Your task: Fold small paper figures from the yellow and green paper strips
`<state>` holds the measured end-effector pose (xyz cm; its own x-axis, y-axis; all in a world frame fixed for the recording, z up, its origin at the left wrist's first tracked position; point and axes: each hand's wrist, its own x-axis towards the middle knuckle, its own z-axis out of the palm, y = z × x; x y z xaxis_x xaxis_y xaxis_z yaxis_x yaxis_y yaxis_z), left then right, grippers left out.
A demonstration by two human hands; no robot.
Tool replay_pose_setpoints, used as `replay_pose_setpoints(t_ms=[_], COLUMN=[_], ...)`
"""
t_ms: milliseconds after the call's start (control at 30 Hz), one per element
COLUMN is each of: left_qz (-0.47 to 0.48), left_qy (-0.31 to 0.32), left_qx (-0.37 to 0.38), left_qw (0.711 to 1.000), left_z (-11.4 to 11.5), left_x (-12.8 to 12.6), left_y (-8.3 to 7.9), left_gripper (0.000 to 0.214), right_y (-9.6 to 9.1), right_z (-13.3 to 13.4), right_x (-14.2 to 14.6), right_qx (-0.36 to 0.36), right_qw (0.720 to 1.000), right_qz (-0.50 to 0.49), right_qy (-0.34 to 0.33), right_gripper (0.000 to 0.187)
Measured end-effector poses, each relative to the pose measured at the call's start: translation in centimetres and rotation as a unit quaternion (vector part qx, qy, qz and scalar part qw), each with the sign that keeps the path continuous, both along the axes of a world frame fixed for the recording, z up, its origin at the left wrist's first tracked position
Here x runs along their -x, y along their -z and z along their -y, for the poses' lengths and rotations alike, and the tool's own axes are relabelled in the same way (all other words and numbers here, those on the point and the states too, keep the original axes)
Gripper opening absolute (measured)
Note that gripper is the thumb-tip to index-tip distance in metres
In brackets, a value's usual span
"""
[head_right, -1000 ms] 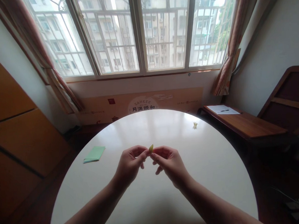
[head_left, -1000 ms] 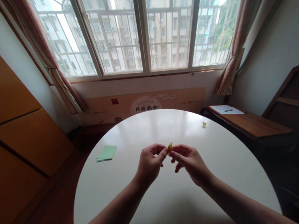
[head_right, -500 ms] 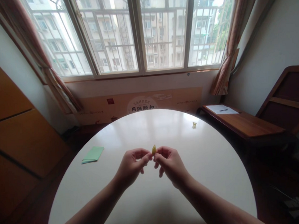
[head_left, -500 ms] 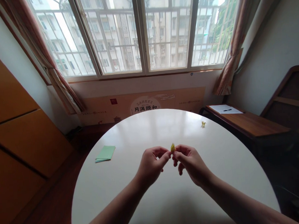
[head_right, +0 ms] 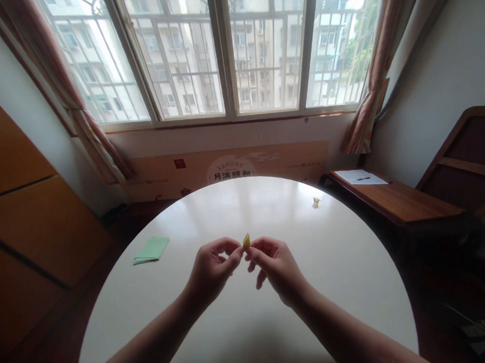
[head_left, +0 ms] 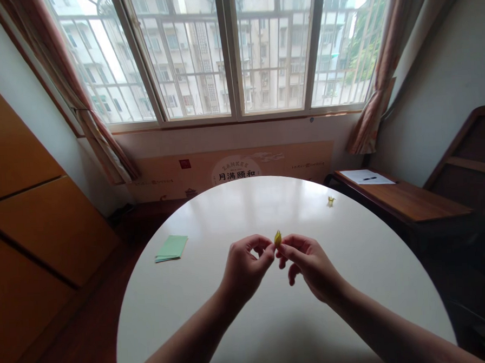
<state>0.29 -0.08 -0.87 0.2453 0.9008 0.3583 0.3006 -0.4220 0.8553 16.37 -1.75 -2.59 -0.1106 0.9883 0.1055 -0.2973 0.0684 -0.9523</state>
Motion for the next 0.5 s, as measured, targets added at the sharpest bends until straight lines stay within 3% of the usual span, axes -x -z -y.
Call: replay_pose_setpoints(t_ms=[267,500], left_qz=[0.1,0.116], left_qy=[0.055,0.069], left_qx=[0.074,0.091], left_qw=[0.991,0.987], left_z=[0.15,0.2], left_x=[-0.04,-0.12], left_y=[-0.39,-0.71], left_gripper=[0.026,0.021], right_y=[0.0,0.26], right_z=[-0.04,0.23], right_x=[-0.1,-0.28], right_qx=[0.019,0.01], right_qw=[0.998,0.998], right_qz=[-0.055,-0.054], right_qy=[-0.031,-0.032], right_gripper=[0.018,0.022])
